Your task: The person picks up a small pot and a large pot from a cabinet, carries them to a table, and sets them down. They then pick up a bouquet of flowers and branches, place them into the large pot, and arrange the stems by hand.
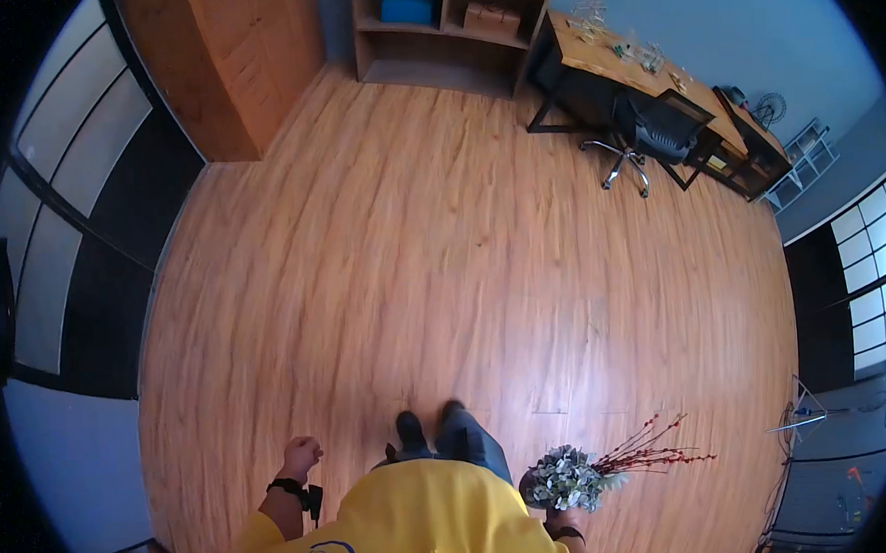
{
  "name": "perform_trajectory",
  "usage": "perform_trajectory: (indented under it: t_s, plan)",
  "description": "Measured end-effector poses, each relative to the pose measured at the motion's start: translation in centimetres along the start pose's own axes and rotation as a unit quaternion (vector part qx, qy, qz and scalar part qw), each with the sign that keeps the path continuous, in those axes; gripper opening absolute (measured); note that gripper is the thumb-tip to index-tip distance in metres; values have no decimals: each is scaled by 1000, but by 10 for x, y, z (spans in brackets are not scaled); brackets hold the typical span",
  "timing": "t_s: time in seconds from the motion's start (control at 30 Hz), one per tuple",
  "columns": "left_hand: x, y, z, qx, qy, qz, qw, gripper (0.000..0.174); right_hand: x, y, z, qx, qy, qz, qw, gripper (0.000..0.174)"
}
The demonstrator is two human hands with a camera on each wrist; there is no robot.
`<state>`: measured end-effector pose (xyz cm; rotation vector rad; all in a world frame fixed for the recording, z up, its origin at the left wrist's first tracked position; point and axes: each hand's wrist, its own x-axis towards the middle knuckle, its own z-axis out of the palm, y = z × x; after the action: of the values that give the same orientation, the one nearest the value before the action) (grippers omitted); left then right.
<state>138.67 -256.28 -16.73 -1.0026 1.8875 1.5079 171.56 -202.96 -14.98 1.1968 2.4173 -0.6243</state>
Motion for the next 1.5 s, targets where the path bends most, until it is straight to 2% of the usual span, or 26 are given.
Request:
perform_trajectory:
  t_s: [0.1,0.13,0.2,0.23,0.27,0.3,0.37,0.4,0.43,0.47,0.5,0.53,0.57,0.73,0.8,0.9,0.97,1.03,1.07,1.1,1.13,1.2,1.23,1.33,1.43,1.5]
  plan:
    - [17,48,26,-2,-22,57,998,19,6,-131,-100,-58,-154,79,983,60]
    - [21,51,35,-3,-29,67,997,18,63,-39,-32,-126,-83,32,988,53]
    - [25,57,57,-6,-34,57,998,17,61,-159,-116,-44,-191,54,979,63]
    - [29,60,61,-7,-42,50,998,16,85,-138,-94,-37,-191,45,980,63]
    - [39,52,64,96,-66,49,992,14,103,-128,-74,-170,-154,-92,969,63]
    - [28,61,66,155,-82,10,984,14,139,-78,-15,-296,-104,-223,923,63]
    - [23,75,66,444,-221,133,858,15,162,-98,-23,-247,-108,-205,941,62]
    - [50,45,55,431,-266,240,829,15,167,-105,-35,-207,-116,-181,954,62]
    - [42,60,61,608,-227,350,676,14,176,-111,-44,-167,-124,-155,966,61]
    - [38,78,67,611,-237,267,707,12,185,-117,-52,-126,-131,-130,975,61]
    - [71,78,64,250,-305,70,916,11,205,-140,-62,-80,-135,-108,982,60]
    - [72,95,62,-168,-312,-147,924,11,220,-147,-62,-39,-146,-84,985,59]
    - [70,100,75,-31,-153,-118,981,15,229,-151,-60,-33,-167,-60,983,61]
    - [44,197,111,-16,-58,-36,998,19,272,-153,-64,-98,-153,-196,964,64]
    - [56,209,105,-35,-53,-27,998,17,241,-210,-117,-326,-92,-322,884,58]
    - [79,209,92,-11,-84,-56,995,28,247,-224,-105,-258,-105,-266,923,58]
    - [118,179,71,-31,-116,-67,990,23,253,-234,-98,-179,-110,-190,959,57]
    - [134,182,54,-52,-152,-78,984,18,256,-250,-98,-197,-141,-139,960,56]
    - [131,191,41,282,-274,106,913,14,260,-257,-93,-211,-174,-90,958,55]
    - [127,205,33,569,-348,275,693,12,272,-238,-69,-202,-124,-107,966,49]
    - [137,205,29,569,-350,278,690,12,268,-245,-69,-201,-121,-104,967,49]
    - [152,199,22,468,-335,225,786,12,261,-254,-69,-116,-62,-80,988,44]
    - [163,204,18,416,-328,194,826,12,259,-258,-66,-61,2,-121,991,43]
    - [193,201,15,244,-295,95,919,12,226,-323,-108,7,-63,-21,998,48]
    - [224,193,18,58,-261,-18,963,12,217,-344,-118,58,-53,19,997,45]
    - [237,193,19,-70,-218,-98,969,12,224,-330,-93,40,-46,-33,998,42]
